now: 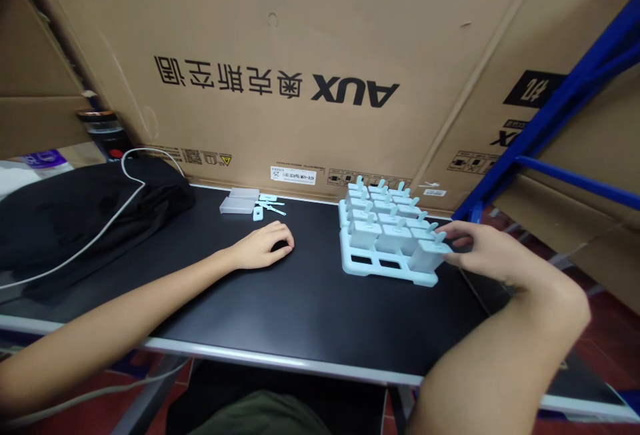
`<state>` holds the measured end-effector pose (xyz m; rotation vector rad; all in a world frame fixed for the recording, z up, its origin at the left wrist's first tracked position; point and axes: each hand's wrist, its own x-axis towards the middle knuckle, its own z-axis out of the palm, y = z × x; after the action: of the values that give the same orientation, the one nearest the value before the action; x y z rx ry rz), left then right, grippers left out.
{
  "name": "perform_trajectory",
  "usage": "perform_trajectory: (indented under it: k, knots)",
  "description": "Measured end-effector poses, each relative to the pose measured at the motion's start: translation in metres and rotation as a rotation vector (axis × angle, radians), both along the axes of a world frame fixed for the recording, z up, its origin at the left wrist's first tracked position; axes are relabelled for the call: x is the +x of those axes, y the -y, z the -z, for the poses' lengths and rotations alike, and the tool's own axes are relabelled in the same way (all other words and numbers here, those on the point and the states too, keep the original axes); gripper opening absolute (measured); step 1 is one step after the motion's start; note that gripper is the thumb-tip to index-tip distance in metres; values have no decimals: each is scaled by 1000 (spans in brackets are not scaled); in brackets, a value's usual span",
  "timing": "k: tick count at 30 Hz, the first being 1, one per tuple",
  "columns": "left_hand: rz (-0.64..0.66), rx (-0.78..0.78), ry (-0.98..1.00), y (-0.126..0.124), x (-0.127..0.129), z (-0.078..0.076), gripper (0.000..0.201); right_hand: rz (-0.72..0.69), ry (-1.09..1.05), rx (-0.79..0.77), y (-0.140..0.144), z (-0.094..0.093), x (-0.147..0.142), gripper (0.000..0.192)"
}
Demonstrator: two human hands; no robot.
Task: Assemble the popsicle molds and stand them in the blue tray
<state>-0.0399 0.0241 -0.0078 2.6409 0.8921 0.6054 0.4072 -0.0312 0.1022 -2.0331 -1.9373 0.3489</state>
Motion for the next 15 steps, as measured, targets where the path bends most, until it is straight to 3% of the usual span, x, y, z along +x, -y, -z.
perform_trajectory:
  k: [6,10,15]
  knots:
    - [-9,14,-20,0,0,-1,11,204,99,19,3,-11,-19,21]
    - [-10,18,-31,0,0,-1,10,234,78,2,3,-15,-34,18]
    - [-13,36,-34,0,0,0,9,271,53,-1,-2,-14,-33,20]
